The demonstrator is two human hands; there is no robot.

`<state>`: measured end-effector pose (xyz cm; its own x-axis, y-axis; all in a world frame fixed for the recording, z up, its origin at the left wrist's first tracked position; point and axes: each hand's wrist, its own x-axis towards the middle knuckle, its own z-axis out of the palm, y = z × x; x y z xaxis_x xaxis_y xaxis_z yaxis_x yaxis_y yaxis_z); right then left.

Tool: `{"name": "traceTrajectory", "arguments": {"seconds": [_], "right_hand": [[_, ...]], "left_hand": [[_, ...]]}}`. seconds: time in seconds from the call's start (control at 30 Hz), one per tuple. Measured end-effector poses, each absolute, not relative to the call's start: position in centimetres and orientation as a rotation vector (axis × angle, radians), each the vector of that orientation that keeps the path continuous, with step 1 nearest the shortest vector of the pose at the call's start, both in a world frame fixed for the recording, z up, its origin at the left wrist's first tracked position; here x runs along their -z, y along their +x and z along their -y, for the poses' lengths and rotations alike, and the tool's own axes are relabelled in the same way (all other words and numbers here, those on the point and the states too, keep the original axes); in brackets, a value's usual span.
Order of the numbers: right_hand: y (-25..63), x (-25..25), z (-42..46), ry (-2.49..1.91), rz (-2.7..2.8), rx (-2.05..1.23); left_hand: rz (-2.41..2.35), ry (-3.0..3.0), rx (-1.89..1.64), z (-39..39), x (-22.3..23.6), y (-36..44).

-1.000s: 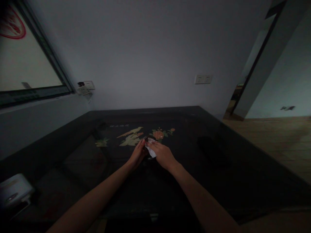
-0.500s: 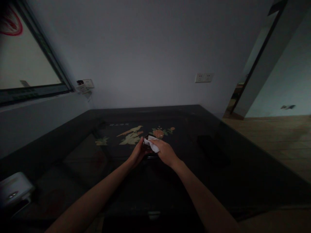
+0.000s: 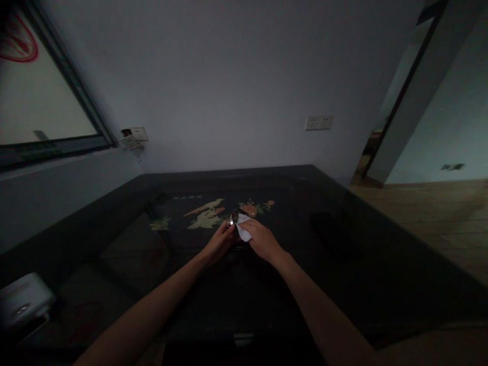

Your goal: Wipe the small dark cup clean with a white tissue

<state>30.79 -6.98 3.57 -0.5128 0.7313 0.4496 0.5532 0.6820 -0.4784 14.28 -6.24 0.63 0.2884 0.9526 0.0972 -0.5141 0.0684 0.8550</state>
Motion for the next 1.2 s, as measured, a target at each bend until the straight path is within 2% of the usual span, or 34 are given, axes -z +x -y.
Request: {"name": "traceTrajectory", "arguments": {"seconds": [0.33,0.7,1.03,1.2], "right_hand": [[29.0,-3.1,8.2,-0.986,2.212,-0.444],[28.2,-2.7,8.6,-1.112,2.381,-0.277],[28.6,-3.0,8.3,-1.109,2.472,0.088],[28.5,-3.4,8.5,-1.135,2.437,0.099]], "left_hand": [[-0.638,0.749,-1.243,6.4,-1.3,13.9],[-0.573,0.660,-1.311,5.1,0.3,14.4],[-0.742,1.026,-1.464,6.3,-1.1,14.4],[-0.809,1.191,-1.489,6.2,-0.7,14.1]]}}
